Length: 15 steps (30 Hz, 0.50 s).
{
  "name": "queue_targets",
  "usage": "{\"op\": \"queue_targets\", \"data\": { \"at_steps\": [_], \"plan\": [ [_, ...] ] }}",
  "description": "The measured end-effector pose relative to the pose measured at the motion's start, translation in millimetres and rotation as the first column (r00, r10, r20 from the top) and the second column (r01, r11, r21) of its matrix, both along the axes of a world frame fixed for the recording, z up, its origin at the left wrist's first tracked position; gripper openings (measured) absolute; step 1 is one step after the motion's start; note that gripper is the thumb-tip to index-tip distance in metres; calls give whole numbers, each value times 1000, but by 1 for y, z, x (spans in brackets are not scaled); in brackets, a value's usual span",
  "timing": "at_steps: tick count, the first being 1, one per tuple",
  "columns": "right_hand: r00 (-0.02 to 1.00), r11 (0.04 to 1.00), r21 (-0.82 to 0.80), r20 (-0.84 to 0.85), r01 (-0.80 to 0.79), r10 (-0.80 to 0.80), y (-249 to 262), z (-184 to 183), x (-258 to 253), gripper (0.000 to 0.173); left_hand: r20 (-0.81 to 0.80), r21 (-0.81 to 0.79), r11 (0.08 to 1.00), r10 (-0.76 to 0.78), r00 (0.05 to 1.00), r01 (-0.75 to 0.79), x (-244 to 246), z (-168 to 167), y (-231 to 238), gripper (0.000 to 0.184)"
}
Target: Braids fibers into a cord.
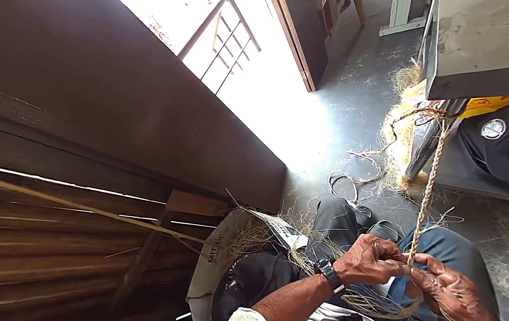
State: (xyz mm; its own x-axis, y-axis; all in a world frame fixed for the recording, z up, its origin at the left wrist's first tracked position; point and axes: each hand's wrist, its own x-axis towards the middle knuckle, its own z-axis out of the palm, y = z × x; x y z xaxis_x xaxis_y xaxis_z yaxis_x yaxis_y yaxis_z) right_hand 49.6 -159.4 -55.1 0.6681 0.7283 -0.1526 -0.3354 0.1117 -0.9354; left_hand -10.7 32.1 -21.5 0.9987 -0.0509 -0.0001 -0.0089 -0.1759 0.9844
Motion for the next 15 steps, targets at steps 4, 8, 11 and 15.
{"op": "queue_targets", "data": {
  "at_steps": [4, 8, 11, 15],
  "plan": [
    [890, 968, -234, 456, 89, 28, 0, 4, 5, 12, 35, 98, 990, 99, 995, -102, -7, -8, -6, 17],
    [780, 929, -349, 613, 125, 125, 2, 10, 6, 16, 127, 231, 957, 149, 981, -176, -9, -16, -12, 11],
    [787, 898, -419, 596, 135, 159, 3, 18, 5, 18, 153, 290, 936, 162, 975, -201, -9, -17, -16, 10],
    [806, 883, -458, 559, 105, 194, 6, 22, 0, 20, 128, 288, 921, 235, 964, -263, -10, -21, -20, 11]
  ]
}}
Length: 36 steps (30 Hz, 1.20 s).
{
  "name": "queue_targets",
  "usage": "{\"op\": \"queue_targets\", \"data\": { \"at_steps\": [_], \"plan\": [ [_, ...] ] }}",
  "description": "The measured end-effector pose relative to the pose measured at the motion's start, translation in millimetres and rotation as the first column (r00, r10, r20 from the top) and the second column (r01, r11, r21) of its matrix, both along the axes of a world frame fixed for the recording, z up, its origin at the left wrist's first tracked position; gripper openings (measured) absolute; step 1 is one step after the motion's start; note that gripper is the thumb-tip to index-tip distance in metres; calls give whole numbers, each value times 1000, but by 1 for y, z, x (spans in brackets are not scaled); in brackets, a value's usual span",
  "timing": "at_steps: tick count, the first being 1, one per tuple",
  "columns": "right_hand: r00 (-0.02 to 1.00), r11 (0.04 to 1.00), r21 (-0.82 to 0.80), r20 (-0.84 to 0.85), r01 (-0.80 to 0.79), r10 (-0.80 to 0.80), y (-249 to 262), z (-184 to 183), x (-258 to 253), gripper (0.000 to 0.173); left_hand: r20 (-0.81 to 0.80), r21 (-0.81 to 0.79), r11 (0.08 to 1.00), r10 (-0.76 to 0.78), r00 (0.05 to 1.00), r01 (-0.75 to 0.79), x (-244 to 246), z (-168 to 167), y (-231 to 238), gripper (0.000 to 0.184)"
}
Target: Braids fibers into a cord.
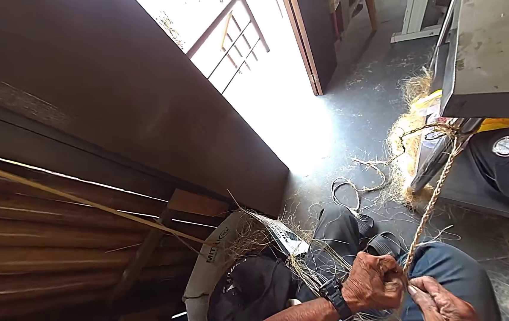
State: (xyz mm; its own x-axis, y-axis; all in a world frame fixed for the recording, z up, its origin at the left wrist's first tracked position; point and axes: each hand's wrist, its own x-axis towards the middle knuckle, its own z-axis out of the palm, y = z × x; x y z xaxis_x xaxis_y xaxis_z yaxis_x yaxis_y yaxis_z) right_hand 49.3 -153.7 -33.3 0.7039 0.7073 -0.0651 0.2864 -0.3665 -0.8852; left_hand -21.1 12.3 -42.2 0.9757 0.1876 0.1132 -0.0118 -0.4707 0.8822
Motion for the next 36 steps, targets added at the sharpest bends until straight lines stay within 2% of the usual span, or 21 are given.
{"op": "queue_targets", "data": {
  "at_steps": [5, 9, 12, 15, 18, 24, 28, 30, 36],
  "plan": [
    [996, 996, 6, 9, -94, 94, 2, -4, -10, 22, -121, -173, 977, 102, 987, -122, -2, -4, 0, 18],
    [984, 980, -104, 41, -167, 172, 4, -8, -22, 24, -171, -265, 946, 145, 975, -187, -5, -8, -1, 20],
    [966, 954, -170, 33, -249, 258, 5, -13, -31, 26, -212, -407, 886, 142, 967, -220, -6, -6, -6, 21],
    [941, 928, -159, -36, -337, 335, 3, -18, -34, 25, -221, -478, 857, 98, 970, -195, -7, -2, -8, 19],
    [924, 923, -54, -64, -381, 378, -2, -20, -28, 22, -172, -486, 866, 39, 984, -120, -8, 0, -3, 19],
    [960, 935, 279, -106, -220, 258, -20, -12, -5, 21, -151, -451, 889, 5, 988, -74, -12, 13, 11, 19],
    [982, 963, 269, -182, -3, 54, -29, -4, 13, 40, -125, -465, 884, -2, 992, -56, -14, 17, 12, 19],
    [962, 958, 286, -267, 29, 51, -22, 3, 16, 45, -133, -459, 888, -19, 991, -44, -13, 21, 10, 18],
    [889, 933, 356, -440, 43, 127, 4, 10, 5, 25, -97, -455, 890, -28, 995, -19, -11, 26, 3, 17]
  ]
}}
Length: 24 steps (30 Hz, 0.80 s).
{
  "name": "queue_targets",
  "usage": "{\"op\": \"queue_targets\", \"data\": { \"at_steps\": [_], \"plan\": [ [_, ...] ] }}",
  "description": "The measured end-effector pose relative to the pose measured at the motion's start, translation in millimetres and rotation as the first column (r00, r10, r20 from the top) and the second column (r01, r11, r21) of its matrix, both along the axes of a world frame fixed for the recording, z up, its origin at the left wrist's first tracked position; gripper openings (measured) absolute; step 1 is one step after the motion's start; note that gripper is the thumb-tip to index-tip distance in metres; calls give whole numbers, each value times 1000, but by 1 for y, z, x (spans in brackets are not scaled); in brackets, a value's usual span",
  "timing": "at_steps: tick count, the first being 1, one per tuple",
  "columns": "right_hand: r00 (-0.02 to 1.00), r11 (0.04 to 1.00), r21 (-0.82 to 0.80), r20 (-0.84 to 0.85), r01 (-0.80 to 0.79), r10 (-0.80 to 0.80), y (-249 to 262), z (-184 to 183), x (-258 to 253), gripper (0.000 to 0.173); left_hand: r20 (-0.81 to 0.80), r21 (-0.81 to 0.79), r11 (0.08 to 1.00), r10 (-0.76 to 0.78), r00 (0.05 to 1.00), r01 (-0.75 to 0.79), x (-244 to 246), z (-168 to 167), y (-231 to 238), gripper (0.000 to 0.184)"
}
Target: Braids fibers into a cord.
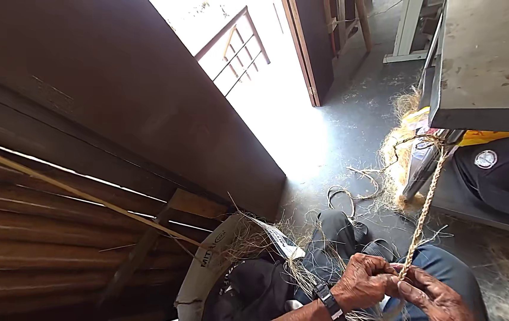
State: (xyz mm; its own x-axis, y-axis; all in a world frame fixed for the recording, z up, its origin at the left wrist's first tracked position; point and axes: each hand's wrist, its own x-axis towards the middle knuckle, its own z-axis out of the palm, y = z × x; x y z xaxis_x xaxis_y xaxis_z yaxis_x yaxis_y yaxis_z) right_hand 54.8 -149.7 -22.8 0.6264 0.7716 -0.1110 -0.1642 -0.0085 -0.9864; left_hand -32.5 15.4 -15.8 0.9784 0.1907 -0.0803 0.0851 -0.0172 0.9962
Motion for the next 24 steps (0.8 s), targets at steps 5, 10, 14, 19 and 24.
{"op": "queue_targets", "data": {
  "at_steps": [5, 10, 14, 19, 24],
  "plan": [
    [931, 998, 60, -365, 20, 3, 0, -4, -6, 21, -16, 47, 999, -8, 1000, 8, 0, 3, 2, 16],
    [871, 978, 199, -490, 57, 49, -2, -17, -8, 25, -32, 67, 997, -44, 999, 46, 1, 6, 2, 17],
    [878, 980, 182, -479, 79, 18, -2, -21, -10, 24, -50, 119, 992, -45, 998, 51, 2, 6, 1, 17],
    [871, 974, 186, -491, 132, -24, 0, -17, -16, 26, -64, 180, 983, -27, 998, 38, 2, 9, -2, 18],
    [875, 971, 151, -475, 185, -93, -1, -14, -19, 24, -33, 270, 963, 17, 999, -7, 0, 11, -7, 16]
  ]
}}
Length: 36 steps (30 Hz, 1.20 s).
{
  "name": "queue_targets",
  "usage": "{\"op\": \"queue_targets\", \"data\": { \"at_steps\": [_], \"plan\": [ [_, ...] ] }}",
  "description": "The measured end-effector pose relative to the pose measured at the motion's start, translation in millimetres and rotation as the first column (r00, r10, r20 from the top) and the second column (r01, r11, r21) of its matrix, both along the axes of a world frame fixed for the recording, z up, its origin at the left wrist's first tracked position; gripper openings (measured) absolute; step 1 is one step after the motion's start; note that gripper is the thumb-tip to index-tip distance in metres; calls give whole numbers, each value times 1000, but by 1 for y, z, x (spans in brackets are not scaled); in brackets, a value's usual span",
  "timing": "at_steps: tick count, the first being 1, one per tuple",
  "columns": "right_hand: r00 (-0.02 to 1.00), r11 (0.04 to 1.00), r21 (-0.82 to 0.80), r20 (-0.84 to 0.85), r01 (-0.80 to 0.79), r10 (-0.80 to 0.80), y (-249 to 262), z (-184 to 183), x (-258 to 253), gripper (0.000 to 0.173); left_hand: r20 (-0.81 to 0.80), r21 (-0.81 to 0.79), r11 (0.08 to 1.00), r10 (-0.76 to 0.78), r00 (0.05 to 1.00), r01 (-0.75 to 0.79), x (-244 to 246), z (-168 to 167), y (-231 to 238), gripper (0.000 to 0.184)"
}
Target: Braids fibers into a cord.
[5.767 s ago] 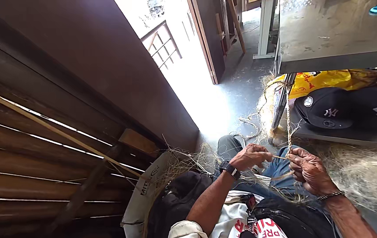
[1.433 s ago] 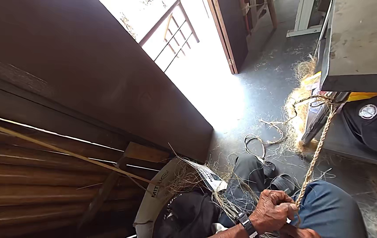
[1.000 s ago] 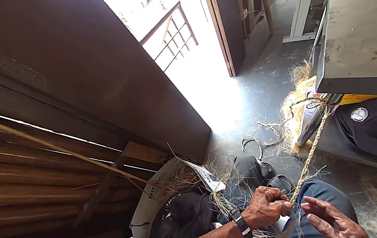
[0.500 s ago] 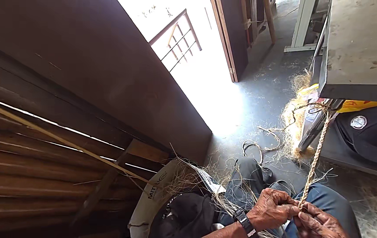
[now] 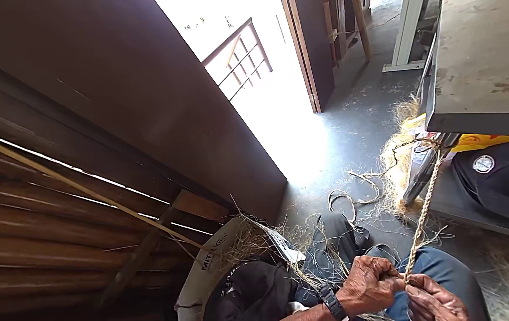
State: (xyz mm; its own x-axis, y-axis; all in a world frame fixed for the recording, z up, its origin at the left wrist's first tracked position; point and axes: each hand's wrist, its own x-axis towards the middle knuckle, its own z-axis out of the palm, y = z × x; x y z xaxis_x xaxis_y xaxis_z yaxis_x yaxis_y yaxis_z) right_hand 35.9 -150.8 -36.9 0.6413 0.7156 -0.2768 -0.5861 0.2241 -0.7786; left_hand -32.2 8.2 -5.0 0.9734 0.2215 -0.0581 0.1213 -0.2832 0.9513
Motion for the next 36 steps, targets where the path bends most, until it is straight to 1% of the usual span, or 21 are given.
{"op": "queue_targets", "data": {
  "at_steps": [4, 7, 9, 11, 14, 15, 16, 17, 19, 22, 26, 28, 30, 34, 36],
  "plan": [
    [993, 996, -84, 116, 21, -11, -1, 3, -1, 19, 17, 32, 999, 32, 999, -32, -3, -4, -2, 18],
    [965, 984, -173, 260, 35, 11, 0, 1, 0, 14, 20, 57, 997, 55, 998, -56, -6, -8, -3, 17],
    [921, 970, -236, 387, 56, 40, 0, -2, 1, 9, 27, 95, 992, 76, 997, -78, -9, -9, -5, 17],
    [836, 951, -296, 542, 90, 90, 0, -5, 4, 6, 60, 166, 978, 114, 992, -123, -11, -12, -7, 16],
    [642, 906, -368, 750, 211, 156, 5, -5, 6, 23, 156, 295, 935, 155, 975, -196, -15, -14, -7, 10],
    [594, 891, -368, 790, 267, 149, 7, -6, 4, 25, 178, 320, 925, 153, 972, -204, -18, -13, -6, 8],
    [578, 884, -364, 804, 295, 138, 8, -5, 2, 26, 195, 330, 921, 148, 970, -207, -21, -11, -6, 8],
    [593, 884, -366, 794, 291, 133, 6, 1, 0, 24, 209, 320, 925, 144, 967, -207, -23, -8, -7, 8],
    [653, 891, -378, 746, 251, 132, 3, 10, -2, 21, 219, 307, 929, 143, 965, -207, -26, -5, -10, 9],
    [750, 903, -383, 651, 195, 114, 2, 13, -5, 13, 216, 339, 917, 140, 966, -209, -35, -5, -13, 7],
    [816, 940, -279, 578, 198, 0, -3, 11, -15, 11, 253, 371, 913, 73, 965, -166, -44, -4, -21, 10],
    [860, 954, -223, 506, 198, -61, -4, 9, -20, 10, 266, 388, 910, 42, 963, -147, -49, -4, -23, 13],
    [899, 962, -186, 425, 199, -104, -3, 10, -23, 10, 269, 392, 913, 3, 963, -112, -53, -5, -23, 11],
    [968, 976, -128, 202, 174, -147, -1, 18, -31, 10, 259, 398, 916, -66, 964, -44, -61, -6, -25, 11],
    [982, 983, -89, 115, 159, -148, -1, 21, -32, 12, 247, 395, 919, -104, 963, -2, -66, -8, -23, 12]
  ]
}}
